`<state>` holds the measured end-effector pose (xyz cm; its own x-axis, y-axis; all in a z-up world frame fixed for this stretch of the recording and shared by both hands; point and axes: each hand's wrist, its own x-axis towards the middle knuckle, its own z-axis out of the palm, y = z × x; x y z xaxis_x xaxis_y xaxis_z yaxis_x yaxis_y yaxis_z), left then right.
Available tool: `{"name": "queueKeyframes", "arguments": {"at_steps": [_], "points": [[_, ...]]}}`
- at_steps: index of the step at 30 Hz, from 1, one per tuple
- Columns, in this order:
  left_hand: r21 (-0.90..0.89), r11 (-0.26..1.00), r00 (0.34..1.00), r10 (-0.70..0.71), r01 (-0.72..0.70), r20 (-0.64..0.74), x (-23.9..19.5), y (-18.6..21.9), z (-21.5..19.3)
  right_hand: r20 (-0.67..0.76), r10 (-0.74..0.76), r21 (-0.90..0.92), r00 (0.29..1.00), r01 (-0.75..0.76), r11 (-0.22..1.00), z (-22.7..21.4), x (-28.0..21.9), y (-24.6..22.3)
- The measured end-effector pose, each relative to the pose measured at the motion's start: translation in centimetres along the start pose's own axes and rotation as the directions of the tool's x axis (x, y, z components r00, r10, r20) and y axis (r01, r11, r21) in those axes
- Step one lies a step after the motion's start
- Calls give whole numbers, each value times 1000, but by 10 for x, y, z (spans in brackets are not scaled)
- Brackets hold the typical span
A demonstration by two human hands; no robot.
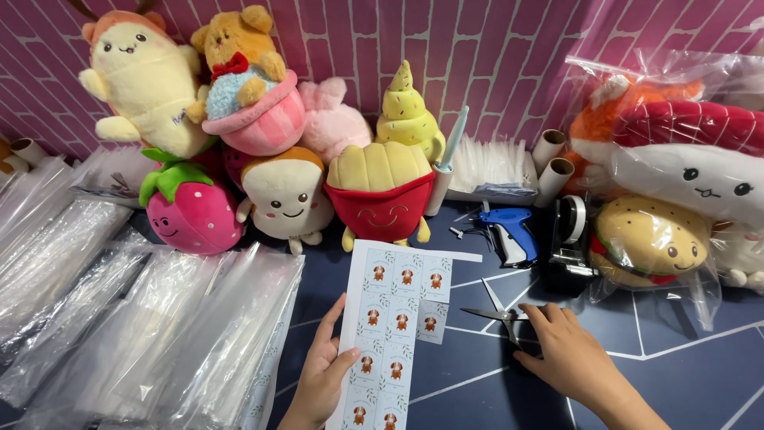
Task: Cutting a paper tag from a sheet and attaching it to a plush toy using a tagging gun.
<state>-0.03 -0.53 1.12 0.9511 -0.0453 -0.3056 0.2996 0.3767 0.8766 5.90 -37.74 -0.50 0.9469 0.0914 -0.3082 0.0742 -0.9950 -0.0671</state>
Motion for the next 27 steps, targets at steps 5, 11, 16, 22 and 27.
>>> {"name": "queueKeyframes", "arguments": {"at_steps": [5,11,16,22,27], "points": [[-54,998,999,-40,41,23,2,-3,3,-126,4,77,992,5,997,-6,-2,-4],[-1,996,996,-86,86,34,7,-10,5,-221,-67,747,973,213,629,-3,7,-26],[-68,994,993,-85,90,84,20,-32,1,-41,-117,948,992,76,308,7,19,-60],[-74,995,988,-56,67,142,24,-37,1,-125,-81,968,989,140,208,26,33,-57],[24,998,988,-56,53,144,25,-35,4,-134,-114,973,984,153,173,32,36,-56]]}}
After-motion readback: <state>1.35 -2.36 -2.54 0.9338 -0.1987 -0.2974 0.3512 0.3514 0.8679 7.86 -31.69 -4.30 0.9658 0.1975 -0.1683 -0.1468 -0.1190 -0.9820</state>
